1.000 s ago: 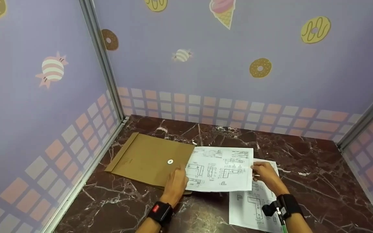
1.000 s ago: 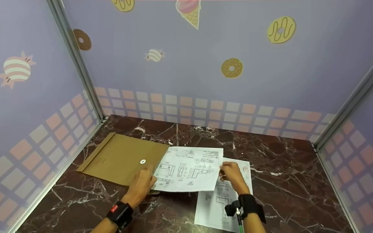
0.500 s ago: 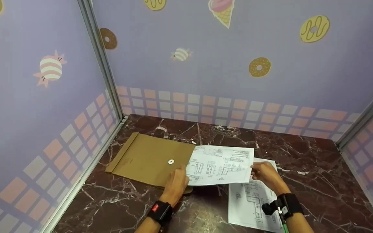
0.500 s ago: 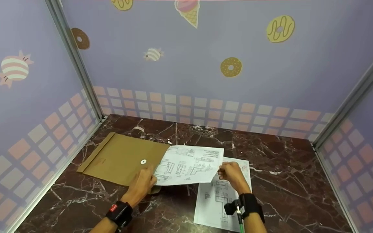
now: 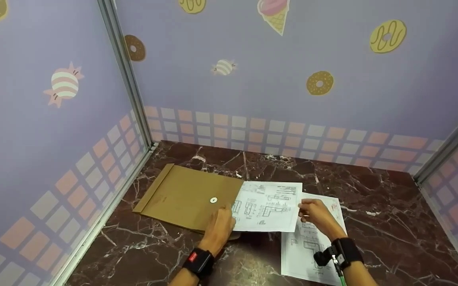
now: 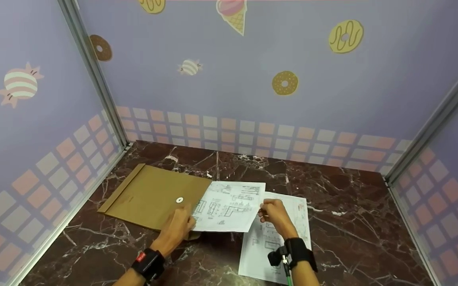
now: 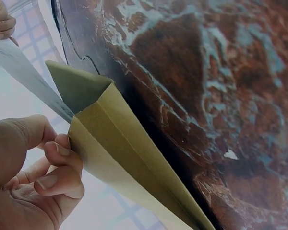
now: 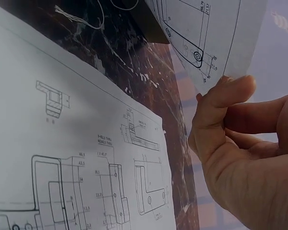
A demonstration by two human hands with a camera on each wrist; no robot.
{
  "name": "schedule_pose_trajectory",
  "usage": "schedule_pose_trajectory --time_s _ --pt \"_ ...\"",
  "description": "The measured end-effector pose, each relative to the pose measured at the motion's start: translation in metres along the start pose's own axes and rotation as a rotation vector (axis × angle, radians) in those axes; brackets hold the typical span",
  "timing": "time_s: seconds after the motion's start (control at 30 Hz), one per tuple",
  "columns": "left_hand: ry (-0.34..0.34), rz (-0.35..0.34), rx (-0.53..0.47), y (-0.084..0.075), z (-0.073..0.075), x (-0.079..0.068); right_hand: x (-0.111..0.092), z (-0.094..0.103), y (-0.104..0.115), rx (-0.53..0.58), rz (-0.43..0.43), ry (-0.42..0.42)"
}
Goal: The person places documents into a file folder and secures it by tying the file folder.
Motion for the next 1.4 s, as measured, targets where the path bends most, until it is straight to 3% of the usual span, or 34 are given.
schedule_pose_trajectory --time_s 0.57,0.8,1.13,1.4 --pt "-0.011 -0.014 -0.064 -0.003 0.002 -0.002 0.013 -0.032 0.002 -0.078 0.041 0.033" --pt "0.021 -0.02 -0.094 -0.005 0.003 0.0 0.016 -0.038 0.005 -0.075 0.03 0.013" --pt "-0.008 -0.012 -0.047 -0.007 0.004 -0.003 0.018 -0.047 0.005 -0.04 0.047 0.049" --pt "0.037 0.003 -0.046 -0.008 0.004 -0.004 0.021 -0.057 0.009 -0.071 0.053 0.081"
Point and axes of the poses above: each hand's wrist, its own x-axis towards the middle knuckle, its own z-axis out of the back of the hand, y = z × x, the point moved 4 cm from there along x, towards the middle knuckle, and after that the axes turned 1 degree about z, right-handed, at the moved point
